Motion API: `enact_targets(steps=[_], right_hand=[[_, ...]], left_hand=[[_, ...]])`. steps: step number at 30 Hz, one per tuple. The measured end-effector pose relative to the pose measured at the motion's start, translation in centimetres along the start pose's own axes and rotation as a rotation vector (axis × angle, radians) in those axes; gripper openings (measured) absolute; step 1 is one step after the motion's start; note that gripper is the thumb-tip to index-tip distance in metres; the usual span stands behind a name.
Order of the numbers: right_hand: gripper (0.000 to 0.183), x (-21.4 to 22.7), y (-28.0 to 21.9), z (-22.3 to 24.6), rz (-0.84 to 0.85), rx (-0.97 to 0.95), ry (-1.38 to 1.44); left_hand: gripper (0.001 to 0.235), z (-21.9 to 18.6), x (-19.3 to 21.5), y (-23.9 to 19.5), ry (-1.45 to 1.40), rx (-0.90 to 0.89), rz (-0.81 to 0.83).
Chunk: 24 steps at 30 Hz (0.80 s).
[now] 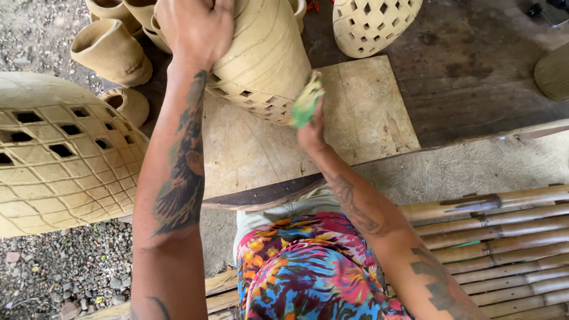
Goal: The person wipes a ceramic vase using a cloth, cleaning the exterior and the base, and then uses the cloth to wipe the surface of a wooden board.
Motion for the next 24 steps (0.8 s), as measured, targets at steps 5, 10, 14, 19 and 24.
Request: enact_targets(steps=[5,10,14,19,24], right_hand=[[0.079,0.1,4.2,0.3,-0.113,-0.221,-0.068],[0.064,-6.9,8.0,7.5,0.032,0.215,-1.273],[0.067,-2.0,1.9,1.4,-0.097,0.069,-0.404],[0.065,5.3,2.5,-3.9,-0.283,-0.428,-0.028],[0.062,1.6,14.0,7.0,-0.008,-0.343,-0.400]], left_hand=[[0.042,-0.8,0.3,0.1,0.036,0.107,0.079],[0.032,-2.2,0.2,0.0,0.053,0.010,-0.016],[0.048,-1.7,1.0,-0.1,-0.025,0.133,0.040],[0.043,-4.0,0.8,-0.2,0.020,0.054,0.004],[0.044,-7.2,0.8,-0.6,-0.060,-0.078,0.033]])
Point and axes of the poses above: each hand's wrist, its own y-axis towards the middle knuckle, its own x-axis out of the back of the hand, z = x × y, the point moved 5 cm from there along y, towards the middle knuckle, and after that the axes turned 14 degrees about z, right-handed, at the moved point
